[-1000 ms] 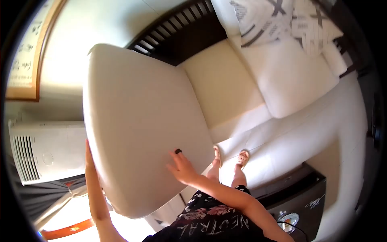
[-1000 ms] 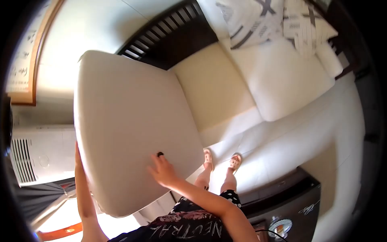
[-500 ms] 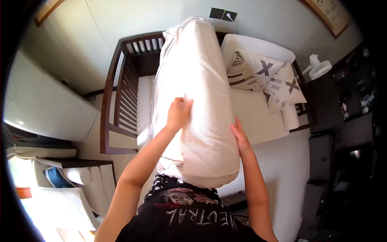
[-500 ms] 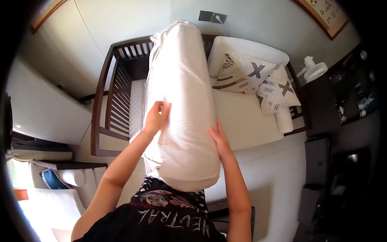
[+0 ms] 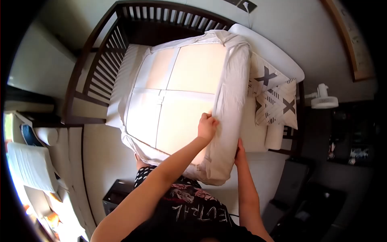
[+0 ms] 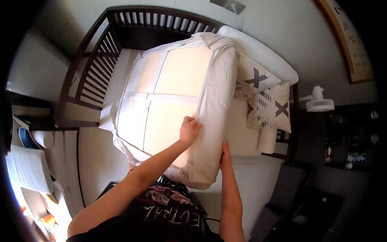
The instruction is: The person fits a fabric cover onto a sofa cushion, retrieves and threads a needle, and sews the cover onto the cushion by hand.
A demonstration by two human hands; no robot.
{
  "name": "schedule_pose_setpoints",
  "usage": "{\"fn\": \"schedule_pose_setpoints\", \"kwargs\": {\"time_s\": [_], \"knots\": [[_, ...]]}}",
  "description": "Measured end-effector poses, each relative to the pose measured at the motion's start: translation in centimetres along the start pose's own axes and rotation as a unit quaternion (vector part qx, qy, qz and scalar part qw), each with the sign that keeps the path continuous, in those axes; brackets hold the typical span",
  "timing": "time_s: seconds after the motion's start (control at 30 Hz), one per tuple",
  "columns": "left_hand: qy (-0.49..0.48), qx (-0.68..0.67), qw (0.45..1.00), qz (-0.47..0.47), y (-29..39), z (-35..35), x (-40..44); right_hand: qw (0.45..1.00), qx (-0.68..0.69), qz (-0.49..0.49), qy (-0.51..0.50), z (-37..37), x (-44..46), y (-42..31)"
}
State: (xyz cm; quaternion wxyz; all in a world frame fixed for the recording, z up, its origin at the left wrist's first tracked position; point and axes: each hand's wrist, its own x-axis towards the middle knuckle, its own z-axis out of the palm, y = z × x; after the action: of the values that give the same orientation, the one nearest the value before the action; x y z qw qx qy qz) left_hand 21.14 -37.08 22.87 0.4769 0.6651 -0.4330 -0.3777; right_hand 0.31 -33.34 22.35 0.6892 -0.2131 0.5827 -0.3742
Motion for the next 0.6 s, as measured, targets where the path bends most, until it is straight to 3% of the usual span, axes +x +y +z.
{"fn": "schedule_pose_setpoints", "kwargs": {"time_s": [0.1,0.17,0.3,0.33,0.4,0.5,0.6], "knots": [[0.016,0.000,1.000,0.021,-1.8,2.5,-0.6,0.998,0.033,0.051,-0.016,-2.2,1.8,1.1],[0.026,-0.001,0.998,0.053,-2.6,3.4,-0.3,0.999,0.019,0.014,-0.028,-2.7,2.7,1.4],[-0.055,-0.020,0.998,-0.021,-3.1,3.6,-0.1,0.993,-0.049,-0.099,0.029,-1.1,2.3,1.8],[-0.070,-0.022,0.997,-0.010,-3.9,4.0,-0.6,0.973,-0.173,-0.140,0.053,-0.8,1.9,2.3],[-0.090,-0.027,0.995,0.017,-5.1,4.6,-1.1,0.880,-0.410,-0.224,0.089,0.0,1.7,2.7],[-0.081,-0.009,0.996,0.048,-5.9,2.5,-5.0,0.808,-0.518,-0.264,0.098,-0.3,1.7,3.8],[-0.084,0.071,0.991,0.076,-7.3,-0.2,-10.1,0.790,-0.548,-0.268,0.065,-1.4,2.2,3.8]]}}
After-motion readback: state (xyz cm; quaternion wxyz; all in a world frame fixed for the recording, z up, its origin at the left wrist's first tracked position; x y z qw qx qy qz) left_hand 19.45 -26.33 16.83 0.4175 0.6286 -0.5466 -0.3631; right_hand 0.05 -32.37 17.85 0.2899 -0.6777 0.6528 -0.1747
